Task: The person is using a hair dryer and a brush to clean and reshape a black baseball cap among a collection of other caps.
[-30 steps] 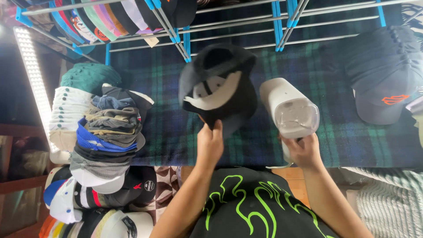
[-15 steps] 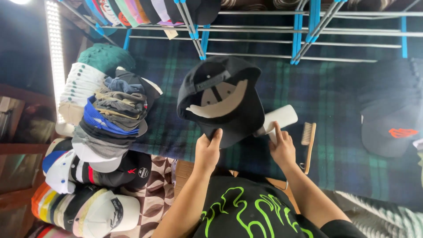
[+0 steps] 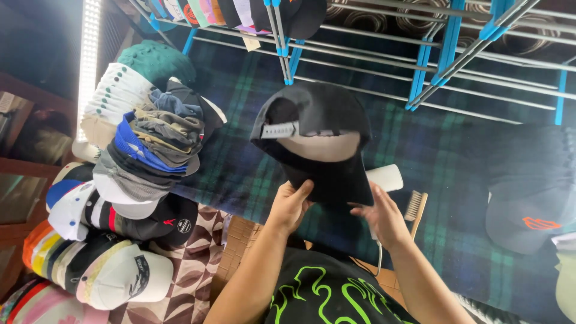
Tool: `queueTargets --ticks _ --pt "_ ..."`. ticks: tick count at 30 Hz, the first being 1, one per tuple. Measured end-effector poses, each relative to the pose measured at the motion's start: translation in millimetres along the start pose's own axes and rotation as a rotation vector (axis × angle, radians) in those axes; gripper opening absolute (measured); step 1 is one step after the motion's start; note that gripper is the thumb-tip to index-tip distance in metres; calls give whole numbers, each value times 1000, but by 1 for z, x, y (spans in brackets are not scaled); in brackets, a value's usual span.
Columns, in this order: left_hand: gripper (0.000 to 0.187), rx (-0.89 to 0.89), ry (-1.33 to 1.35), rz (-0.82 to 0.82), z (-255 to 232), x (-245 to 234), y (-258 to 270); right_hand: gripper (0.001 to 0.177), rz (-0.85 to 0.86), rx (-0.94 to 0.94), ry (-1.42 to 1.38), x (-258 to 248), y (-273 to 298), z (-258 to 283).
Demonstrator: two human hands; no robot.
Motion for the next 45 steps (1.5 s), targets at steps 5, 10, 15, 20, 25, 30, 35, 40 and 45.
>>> queueTargets --ticks 5,10,15,20,25,30,35,40,45 --pt "14 -71 -79 182 -12 23 -22 60 519 289 -952 76 19 21" --pt "28 -12 -362 139 -72 -2 -57 44 158 11 -937 41 -20 35" --pt "37 -6 -364 25 -146 -43 -69 31 -188 -184 -866 37 -19 106" --pt "46 -2 -153 112 -208 -60 -84 24 -375 -321 -738 56 -10 163" --pt "52 -26 -90 562 -149 -47 -153 12 -458 -410 -399 96 -39 155" --pt "44 -187 -184 804 -193 51 -98 8 -646 -381 85 101 -36 161" --pt "18 -399 -149 561 -177 25 -135 10 -735 -356 53 76 -28 154" --pt "7 -508 7 582 -177 44 -145 11 -514 -245 -179 114 -44 175" --pt "49 -700 -124 313 -141 -4 -199 10 -323 -204 -96 84 -84 143"
Point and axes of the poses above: each hand's wrist, its own y-axis away from the middle knuckle, its own x-axis out of the palm, z = x × y, the point moved 9 cm from there along -y, towards the middle knuckle, and after that the axes turned 6 degrees about -x, right-handed, at the moved point
